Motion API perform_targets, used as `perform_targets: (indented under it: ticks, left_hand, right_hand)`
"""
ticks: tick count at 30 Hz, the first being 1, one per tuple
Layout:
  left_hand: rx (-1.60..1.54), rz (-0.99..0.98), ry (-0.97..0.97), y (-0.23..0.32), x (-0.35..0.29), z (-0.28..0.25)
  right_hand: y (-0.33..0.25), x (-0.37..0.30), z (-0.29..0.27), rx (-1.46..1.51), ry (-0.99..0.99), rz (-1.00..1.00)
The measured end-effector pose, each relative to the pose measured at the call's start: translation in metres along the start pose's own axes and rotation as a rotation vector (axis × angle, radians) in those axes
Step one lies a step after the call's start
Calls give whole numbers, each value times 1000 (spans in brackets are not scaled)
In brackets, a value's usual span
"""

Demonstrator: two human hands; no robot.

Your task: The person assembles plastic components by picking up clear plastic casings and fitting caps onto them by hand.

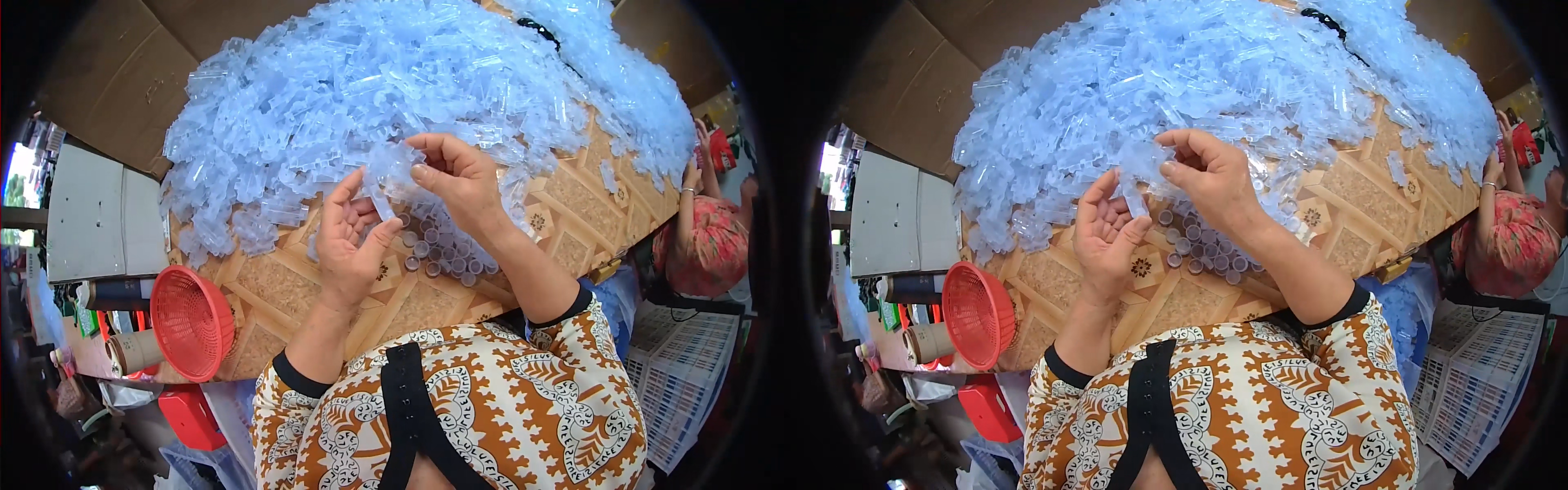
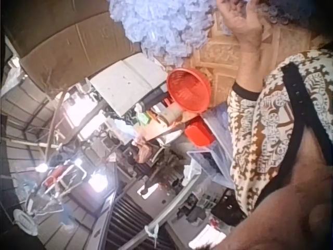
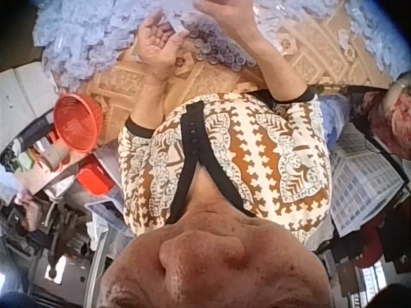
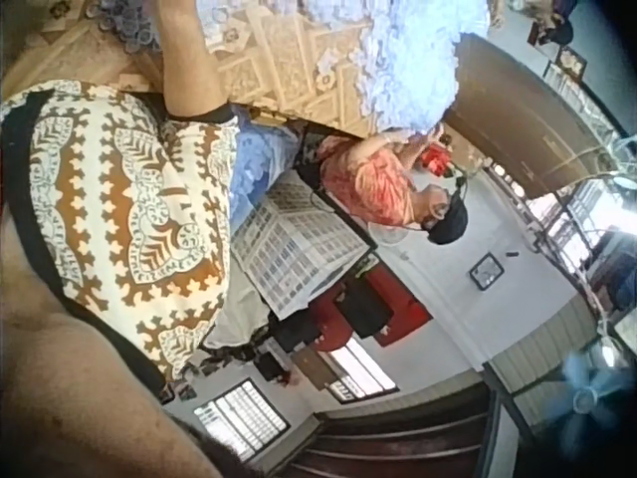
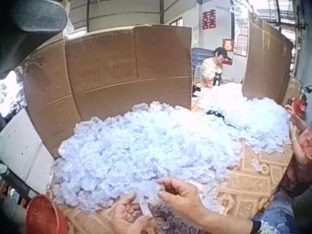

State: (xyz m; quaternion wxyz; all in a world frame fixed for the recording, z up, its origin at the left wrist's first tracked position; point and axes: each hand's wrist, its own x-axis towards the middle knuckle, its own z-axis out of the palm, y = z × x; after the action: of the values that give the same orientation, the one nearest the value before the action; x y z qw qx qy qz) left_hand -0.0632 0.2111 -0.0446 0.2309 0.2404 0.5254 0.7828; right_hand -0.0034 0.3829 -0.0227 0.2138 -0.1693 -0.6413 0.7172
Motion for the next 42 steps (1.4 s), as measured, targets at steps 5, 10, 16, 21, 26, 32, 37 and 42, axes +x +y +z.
perform_targets:
  ticks: [5, 10, 16, 21, 26, 32, 37, 42]
  left_hand:
    - [40, 33, 27, 2, -3, -5]
    - [243, 187, -17, -6, -5, -10]
    - [168, 174, 7, -5, -6, -8]
    - [164, 121, 18, -4, -10, -9]
    - [192, 137, -24, -2, -10, -7]
    - [117, 87, 6, -2, -11, -8]
    - [183, 43, 46, -1, -14, -11]
    - [275, 139, -3, -8, -13, -7]
  right_hand:
    - [-5, -7, 2, -373, 50, -193]
    - [-10, -10, 6, -445, -6, -240]
    - [-19, -16, 5, -335, -269, -263]
    - [-15, -10, -5, -287, -441, -206]
    - [-16, -7, -10, -365, -447, -241]
    - [-16, -8, -8, -130, -292, -76]
    - [-27, 10, -26, -660, 173, -430]
    - [-24, 31, -30, -1058, 189, -590]
